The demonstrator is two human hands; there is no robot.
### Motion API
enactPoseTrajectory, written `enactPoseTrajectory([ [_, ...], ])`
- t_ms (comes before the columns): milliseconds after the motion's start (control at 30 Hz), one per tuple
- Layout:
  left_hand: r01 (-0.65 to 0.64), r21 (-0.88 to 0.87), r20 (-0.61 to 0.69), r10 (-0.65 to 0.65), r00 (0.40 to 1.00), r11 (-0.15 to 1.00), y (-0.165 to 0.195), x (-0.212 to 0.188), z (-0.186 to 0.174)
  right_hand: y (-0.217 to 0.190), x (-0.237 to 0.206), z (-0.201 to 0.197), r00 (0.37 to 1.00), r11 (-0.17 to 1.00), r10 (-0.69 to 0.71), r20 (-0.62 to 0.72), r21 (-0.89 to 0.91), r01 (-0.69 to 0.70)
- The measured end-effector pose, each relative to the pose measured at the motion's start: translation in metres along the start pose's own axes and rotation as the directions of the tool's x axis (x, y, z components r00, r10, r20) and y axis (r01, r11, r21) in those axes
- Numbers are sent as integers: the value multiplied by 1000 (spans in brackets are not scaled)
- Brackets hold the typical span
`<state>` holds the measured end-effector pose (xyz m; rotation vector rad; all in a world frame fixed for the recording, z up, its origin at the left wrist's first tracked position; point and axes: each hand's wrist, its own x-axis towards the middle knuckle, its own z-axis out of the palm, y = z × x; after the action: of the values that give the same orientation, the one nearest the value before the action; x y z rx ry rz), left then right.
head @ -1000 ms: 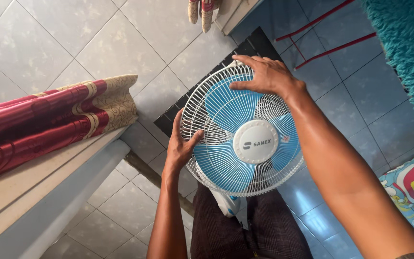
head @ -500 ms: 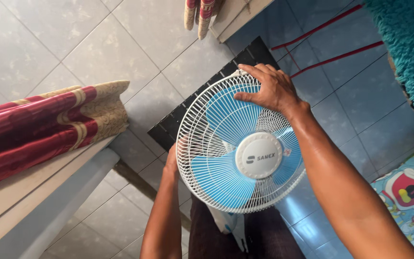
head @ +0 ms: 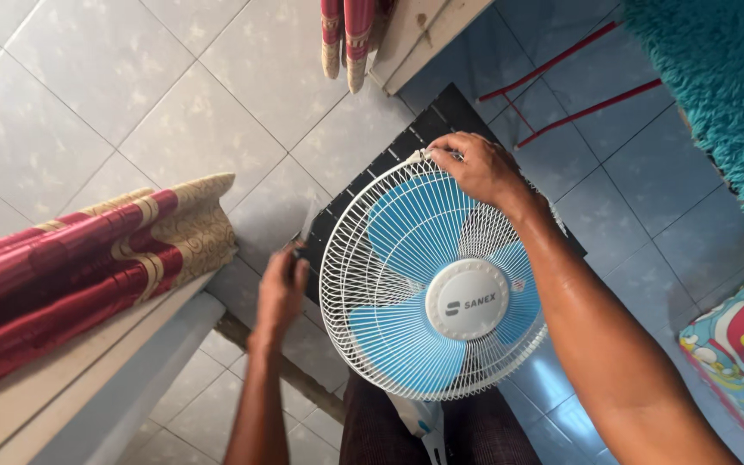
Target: The person unscrews the front grille nut of a wall-mounted electric fan, removes the grille and blue blade assembly, then reattaches the blades and grille and tightens the nut. They lift the fan, mount it back onto the wall bracket, plug its power cord into a wall outlet, and the fan runs at the end.
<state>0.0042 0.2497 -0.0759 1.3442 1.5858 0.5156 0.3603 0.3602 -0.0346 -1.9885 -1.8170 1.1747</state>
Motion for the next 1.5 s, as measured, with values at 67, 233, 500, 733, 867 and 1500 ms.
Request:
enactPoseTrajectory([
  [67,-55,128,39,51,998,990,22,16,-26,-3,-1,3,999,999,37,-12,-20,-38],
  [233,-308,343,256,227,939,887,85,71,-48,-8,0,10,993,990,102,-54,-91,-107],
  [500,-370,392,393,211,895,842,117,110,-32,-3,5,14,991,991,116,-66,-53,-119],
  [733,-371,389,409,203,890,843,116,117,-24,-6,5,15,985,985,160,-66,-52,-163],
  [867,-415,360,362,285,887,835,109,120,-22,-8,5,16,987,990,121,-104,-54,-128],
  [1500,-36,263,535,-115,837,964,84,152,-24,-14,1,16,985,990,123,-117,-56,-130],
])
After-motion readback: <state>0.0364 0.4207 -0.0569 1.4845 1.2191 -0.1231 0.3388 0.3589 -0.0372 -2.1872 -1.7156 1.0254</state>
